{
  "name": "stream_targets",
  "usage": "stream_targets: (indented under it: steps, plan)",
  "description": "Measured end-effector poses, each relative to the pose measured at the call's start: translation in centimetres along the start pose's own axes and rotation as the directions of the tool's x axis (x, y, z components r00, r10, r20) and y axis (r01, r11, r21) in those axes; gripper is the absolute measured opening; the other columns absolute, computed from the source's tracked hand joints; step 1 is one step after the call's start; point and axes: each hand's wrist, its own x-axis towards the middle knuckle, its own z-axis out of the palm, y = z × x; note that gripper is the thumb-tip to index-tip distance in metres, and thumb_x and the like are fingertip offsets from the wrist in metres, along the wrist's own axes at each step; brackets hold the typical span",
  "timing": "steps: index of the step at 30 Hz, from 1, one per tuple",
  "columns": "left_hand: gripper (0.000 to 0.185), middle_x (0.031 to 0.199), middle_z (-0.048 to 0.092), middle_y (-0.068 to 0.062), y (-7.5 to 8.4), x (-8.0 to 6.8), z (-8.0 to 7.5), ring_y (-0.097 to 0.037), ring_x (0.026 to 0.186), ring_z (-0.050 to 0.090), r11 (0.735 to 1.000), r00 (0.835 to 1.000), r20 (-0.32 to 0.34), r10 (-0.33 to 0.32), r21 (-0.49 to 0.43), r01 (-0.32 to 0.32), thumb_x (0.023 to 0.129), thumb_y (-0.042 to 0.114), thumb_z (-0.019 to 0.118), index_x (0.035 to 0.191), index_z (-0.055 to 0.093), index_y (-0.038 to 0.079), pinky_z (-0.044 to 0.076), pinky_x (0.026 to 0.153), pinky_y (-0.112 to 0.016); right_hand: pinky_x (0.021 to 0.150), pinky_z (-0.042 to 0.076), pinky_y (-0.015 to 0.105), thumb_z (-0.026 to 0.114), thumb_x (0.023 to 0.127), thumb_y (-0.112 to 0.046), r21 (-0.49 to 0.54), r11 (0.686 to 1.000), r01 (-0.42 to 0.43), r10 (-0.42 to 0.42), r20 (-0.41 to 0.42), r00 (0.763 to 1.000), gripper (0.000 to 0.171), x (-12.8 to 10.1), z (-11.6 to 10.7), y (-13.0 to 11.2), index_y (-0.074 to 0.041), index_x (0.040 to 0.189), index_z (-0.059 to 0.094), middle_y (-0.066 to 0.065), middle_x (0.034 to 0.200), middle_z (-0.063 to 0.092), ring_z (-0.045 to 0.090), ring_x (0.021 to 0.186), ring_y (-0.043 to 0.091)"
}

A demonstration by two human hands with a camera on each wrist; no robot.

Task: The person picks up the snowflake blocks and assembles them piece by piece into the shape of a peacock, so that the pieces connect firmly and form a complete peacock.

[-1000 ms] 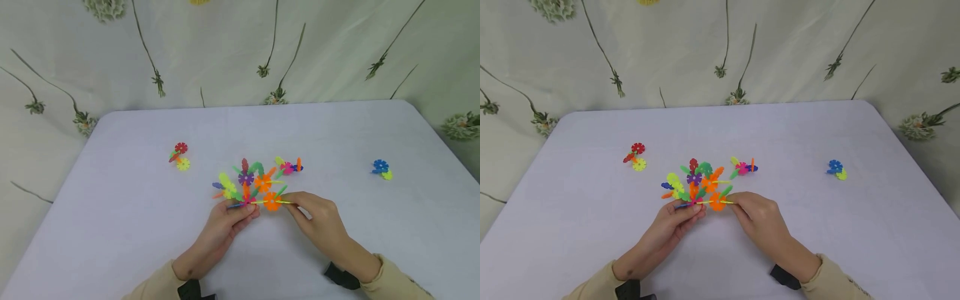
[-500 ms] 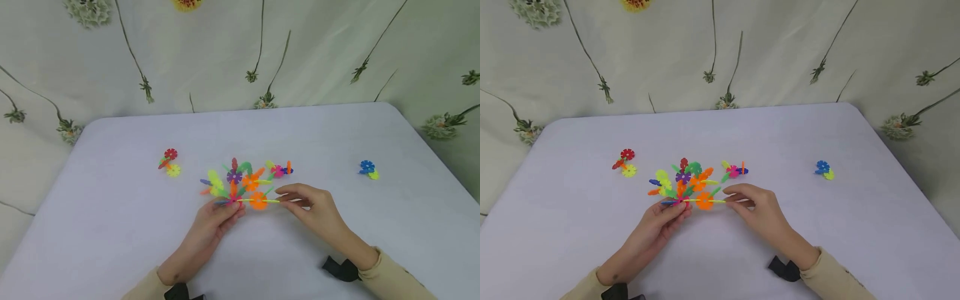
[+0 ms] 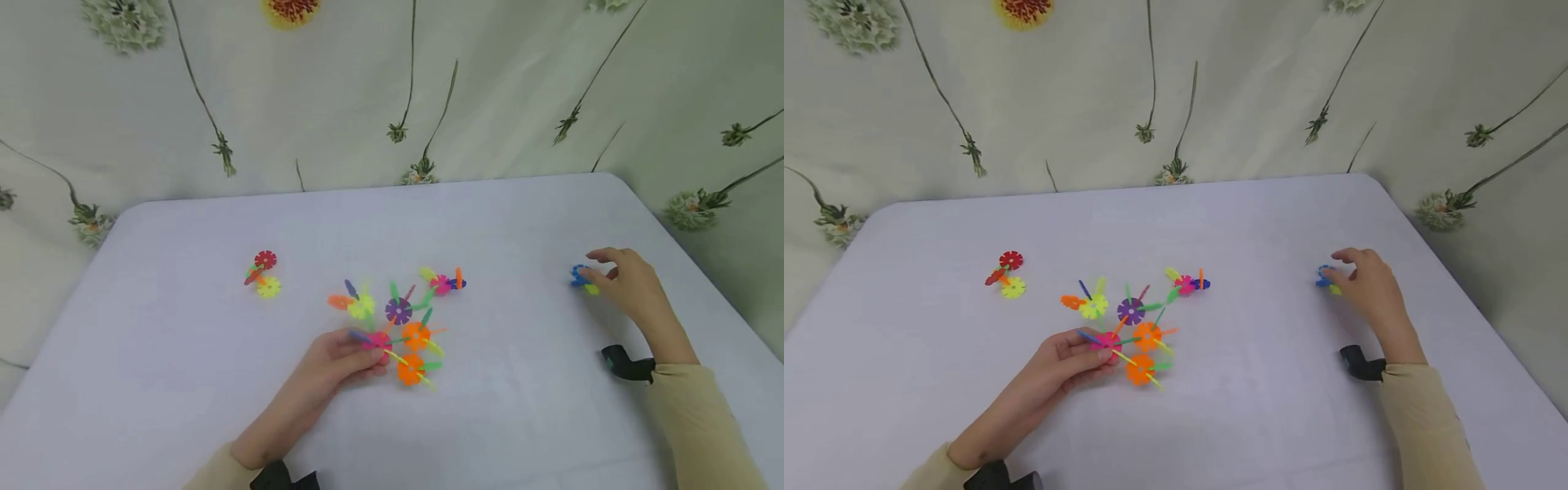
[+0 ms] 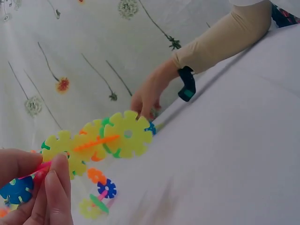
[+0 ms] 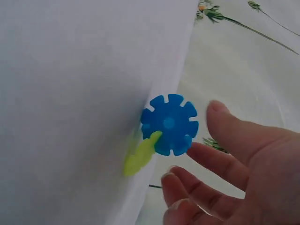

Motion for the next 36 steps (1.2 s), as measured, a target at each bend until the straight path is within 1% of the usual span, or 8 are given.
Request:
stream_targets:
  steps: [4, 12, 18, 21, 25, 28, 32, 36]
  plan:
    - [0.037, 0.094, 0.065, -0.015, -0.1, -0.2, -0.7, -0.025, 0.084, 0.065, 0.998, 0.997, 0.056, -0.058, 0.036, 0.056, 0.088, 0.015, 0.067, 0.112, 0.052, -0.009, 0.05, 0.084, -0.035, 0.071, 0.042, 0.059, 0.066, 0.088, -0.03, -0.062, 0.998, 0.018, -0.008, 0.159, 0.987, 0.055, 0.1, 0.4, -0.3, 0.006, 0.124, 0.047, 0.035, 0.11, 0.043, 0.047, 0.093, 0.049]
    - [0.028, 0.095, 0.065, -0.016, -1.4, 0.3, -1.3, -0.026, 0.085, 0.066, 0.992, 0.982, 0.173, -0.074, 0.11, 0.056, 0.09, 0.008, 0.063, 0.107, 0.052, -0.01, 0.05, 0.082, -0.036, 0.057, 0.044, 0.051, 0.067, 0.084, -0.007, -0.128, 0.988, 0.082, -0.065, 0.128, 0.99, 0.048, -0.8, 0.0, -1.3, 0.006, 0.125, 0.046, 0.031, 0.091, 0.056, 0.056, 0.074, 0.041]
    - [0.03, 0.093, 0.066, -0.015, -1.3, 0.1, -1.9, -0.028, 0.085, 0.066, 0.966, 0.97, 0.241, 0.014, 0.246, -0.075, 0.088, 0.004, 0.064, 0.115, 0.054, -0.009, 0.052, 0.079, -0.034, 0.058, 0.051, 0.041, 0.067, 0.086, -0.005, 0.091, 0.978, 0.187, -0.193, 0.06, 0.979, 0.053, -0.9, 0.2, -4.5, -0.001, 0.132, 0.042, 0.028, 0.099, 0.059, 0.061, 0.077, 0.035]
    - [0.037, 0.087, 0.066, -0.011, -0.9, -0.1, -2.2, -0.025, 0.081, 0.067, 0.924, 0.957, 0.278, 0.081, 0.34, -0.177, 0.088, 0.001, 0.064, 0.121, 0.051, -0.006, 0.052, 0.079, -0.032, 0.059, 0.053, 0.028, 0.065, 0.087, -0.002, 0.408, 0.884, 0.227, -0.285, 0.085, 0.955, 0.044, -1.2, 0.5, -8.2, -0.001, 0.128, 0.047, 0.02, 0.106, 0.061, 0.063, 0.08, 0.023]
    - [0.04, 0.084, 0.067, -0.009, -0.3, -0.2, -2.4, -0.022, 0.08, 0.067, 0.888, 0.931, 0.354, 0.091, 0.395, -0.237, 0.088, 0.002, 0.064, 0.125, 0.05, -0.005, 0.051, 0.08, -0.031, 0.062, 0.053, 0.025, 0.059, 0.089, 0.005, 0.766, 0.616, 0.186, -0.446, 0.144, 0.884, 0.031, -1.4, 1.6, -12.9, -0.001, 0.119, 0.054, 0.009, 0.111, 0.06, 0.061, 0.081, 0.017]
    - [0.04, 0.103, 0.066, -0.012, -0.1, -0.2, -2.7, -0.021, 0.091, 0.065, 0.905, 0.9, 0.434, 0.046, 0.362, -0.221, 0.091, 0.003, 0.06, 0.129, 0.049, -0.005, 0.05, 0.083, -0.033, 0.066, 0.054, 0.029, 0.058, 0.089, 0.005, 0.879, 0.469, 0.09, -0.551, 0.212, 0.807, 0.029, -1.3, 3.3, -15.7, -0.001, 0.118, 0.055, 0.012, 0.112, 0.058, 0.061, 0.082, 0.02]
    - [0.033, 0.112, 0.064, -0.014, -0.4, 0.0, -3.1, -0.021, 0.096, 0.063, 0.923, 0.883, 0.469, 0.011, 0.334, -0.189, 0.093, 0.005, 0.057, 0.124, 0.055, -0.007, 0.05, 0.084, -0.034, 0.071, 0.054, 0.038, 0.061, 0.089, 0.002, 0.904, 0.426, -0.021, -0.629, 0.313, 0.711, 0.033, -1.7, 6.1, -18.3, 0.002, 0.121, 0.054, 0.022, 0.116, 0.054, 0.06, 0.084, 0.026]
    - [0.024, 0.094, 0.068, -0.01, -0.7, 0.1, -3.5, -0.018, 0.086, 0.064, 0.919, 0.916, 0.4, -0.012, 0.365, -0.148, 0.092, 0.01, 0.06, 0.11, 0.064, -0.007, 0.052, 0.08, -0.031, 0.072, 0.054, 0.041, 0.062, 0.088, -0.001, 0.904, 0.419, -0.081, -0.617, 0.349, 0.705, 0.035, -2.3, 7.7, -19.3, 0.004, 0.122, 0.054, 0.023, 0.114, 0.053, 0.06, 0.081, 0.03]
